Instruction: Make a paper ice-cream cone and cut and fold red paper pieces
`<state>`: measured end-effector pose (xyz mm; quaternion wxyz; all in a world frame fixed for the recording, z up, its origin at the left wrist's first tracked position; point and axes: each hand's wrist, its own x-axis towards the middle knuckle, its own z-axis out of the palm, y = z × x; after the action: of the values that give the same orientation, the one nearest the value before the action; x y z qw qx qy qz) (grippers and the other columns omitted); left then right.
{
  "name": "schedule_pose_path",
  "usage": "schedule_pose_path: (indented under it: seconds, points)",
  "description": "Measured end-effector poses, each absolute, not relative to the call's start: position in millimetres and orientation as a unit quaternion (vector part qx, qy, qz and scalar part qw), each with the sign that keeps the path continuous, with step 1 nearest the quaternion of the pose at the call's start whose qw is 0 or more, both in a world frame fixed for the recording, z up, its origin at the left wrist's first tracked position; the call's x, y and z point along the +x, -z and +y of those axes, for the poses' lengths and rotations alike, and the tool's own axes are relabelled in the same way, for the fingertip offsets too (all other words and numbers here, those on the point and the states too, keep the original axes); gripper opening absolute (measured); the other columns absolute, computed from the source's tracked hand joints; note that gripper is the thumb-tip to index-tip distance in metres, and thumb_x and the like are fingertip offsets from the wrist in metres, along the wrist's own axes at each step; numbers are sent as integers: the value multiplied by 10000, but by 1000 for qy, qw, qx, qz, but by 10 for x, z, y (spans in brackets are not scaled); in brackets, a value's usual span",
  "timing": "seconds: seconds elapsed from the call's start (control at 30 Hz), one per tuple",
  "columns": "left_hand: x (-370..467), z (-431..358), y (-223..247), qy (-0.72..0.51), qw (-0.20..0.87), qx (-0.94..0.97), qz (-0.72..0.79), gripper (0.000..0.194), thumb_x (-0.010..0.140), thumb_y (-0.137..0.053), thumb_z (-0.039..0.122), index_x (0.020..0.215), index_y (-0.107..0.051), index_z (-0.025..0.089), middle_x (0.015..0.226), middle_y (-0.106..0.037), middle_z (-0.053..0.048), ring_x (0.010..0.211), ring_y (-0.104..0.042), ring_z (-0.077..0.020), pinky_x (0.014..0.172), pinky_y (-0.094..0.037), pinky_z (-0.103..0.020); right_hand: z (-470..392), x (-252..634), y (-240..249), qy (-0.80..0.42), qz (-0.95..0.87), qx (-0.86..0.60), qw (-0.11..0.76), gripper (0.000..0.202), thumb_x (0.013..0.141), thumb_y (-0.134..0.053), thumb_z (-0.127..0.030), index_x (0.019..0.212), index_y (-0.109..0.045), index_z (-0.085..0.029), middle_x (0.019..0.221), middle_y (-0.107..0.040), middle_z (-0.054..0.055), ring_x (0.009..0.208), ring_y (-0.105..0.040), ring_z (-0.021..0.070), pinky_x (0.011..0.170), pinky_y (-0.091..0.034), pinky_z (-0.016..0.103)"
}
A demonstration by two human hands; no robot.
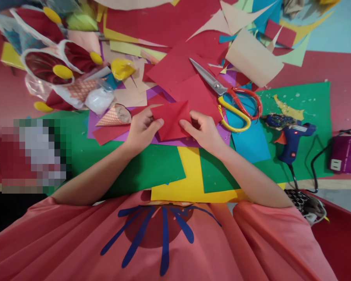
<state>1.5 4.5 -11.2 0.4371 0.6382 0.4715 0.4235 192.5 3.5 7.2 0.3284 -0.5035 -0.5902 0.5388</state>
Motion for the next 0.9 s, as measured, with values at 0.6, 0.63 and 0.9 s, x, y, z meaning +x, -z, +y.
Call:
schedule_pose_path:
  seconds: [0.6,0.63,0.9]
  points:
    - [29,90,25,-434,560,542,453,439,693,-761,487,937,-654,138,894,-735,-55,817,-705,-180,718,-605,-306,37,1930,-100,-548,-584,-500,329,479,787,-624,-615,646,-412,-210,567,-411,-49,500,-425,77,430,-330,228]
    - [31,90,26,-435,560,540,454,441,693,-760,492,934,-652,138,901,-735,-56,820,-703,-179,724,-603,-305,36,1928,-101,-556,-580,-494,333,445,785,-638,-596,682,-443,-210,592,-449,-46,508,-441,79,432,-351,226]
    - [27,111,80,-464,533,541,457,354,747,-710,501,855,-665,168,813,-705,-14,743,-670,-133,666,-570,-250,67,1928,-86,-630,-523,-443,365,360,756,-714,-506,903,-549,-222,698,-615,-43,489,-544,75,436,-454,216]
